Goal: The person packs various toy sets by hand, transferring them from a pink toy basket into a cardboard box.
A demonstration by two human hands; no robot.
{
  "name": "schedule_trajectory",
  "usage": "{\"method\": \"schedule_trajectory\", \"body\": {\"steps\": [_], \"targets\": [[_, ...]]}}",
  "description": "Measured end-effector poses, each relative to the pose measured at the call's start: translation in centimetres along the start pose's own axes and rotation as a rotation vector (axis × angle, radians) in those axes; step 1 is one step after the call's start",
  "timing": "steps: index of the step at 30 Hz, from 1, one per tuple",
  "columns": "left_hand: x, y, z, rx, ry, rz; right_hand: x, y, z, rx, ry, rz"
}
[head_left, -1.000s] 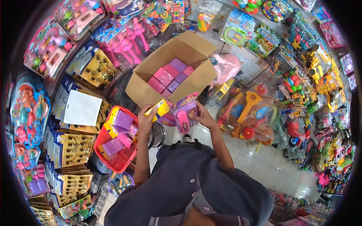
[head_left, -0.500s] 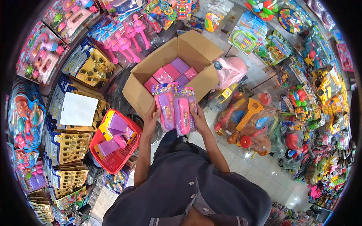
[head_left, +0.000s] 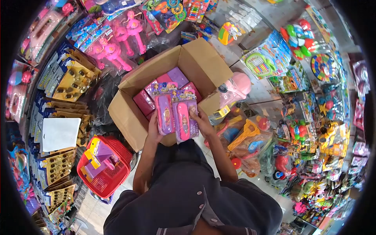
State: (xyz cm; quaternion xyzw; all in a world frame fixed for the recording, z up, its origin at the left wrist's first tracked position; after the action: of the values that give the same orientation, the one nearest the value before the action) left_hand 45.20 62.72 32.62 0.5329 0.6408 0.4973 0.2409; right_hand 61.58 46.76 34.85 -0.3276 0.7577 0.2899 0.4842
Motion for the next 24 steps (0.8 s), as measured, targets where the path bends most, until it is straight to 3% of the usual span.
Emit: {"method": "schedule_trajectory", "body": {"steps": [5,15,18,21,24], "targets": [[1.4,0.3,4.5,0.104,0.034,-0.094,0.4,-2.9,7.3,-0.054,0.089,0.107],[0.8,-2.7,10.8,0.221,0.184,0.244,-1.2,-2.9,12.4,-0.11,0.189,0.288],[0.0,-2.9,11.4,0.279,0.184,0.246,2.0,-4.0,14.2,-0.357,0.396,0.509],[-0.6,-6.0,13.1,0.33,0.24,0.38,0.7,-2.7,14.0,-0.288,0.487,0.418],[-0.5,-5.8,14.0,0.385,0.155,0.444,0.6,-2.6,15.2,-0.19,0.445,0.029]]}}
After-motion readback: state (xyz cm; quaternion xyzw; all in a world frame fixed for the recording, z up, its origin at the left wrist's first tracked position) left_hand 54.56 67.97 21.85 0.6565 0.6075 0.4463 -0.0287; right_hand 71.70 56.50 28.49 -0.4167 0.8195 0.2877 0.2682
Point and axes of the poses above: each hand's wrist, its own z-axis towards the middle knuckle, its own y-axis out of the palm, x = y × z, the point moved 1 cm from there along z, towards the middle knuckle, and after that the axes turned 10 degrees about -z, right-handed, at the moved point
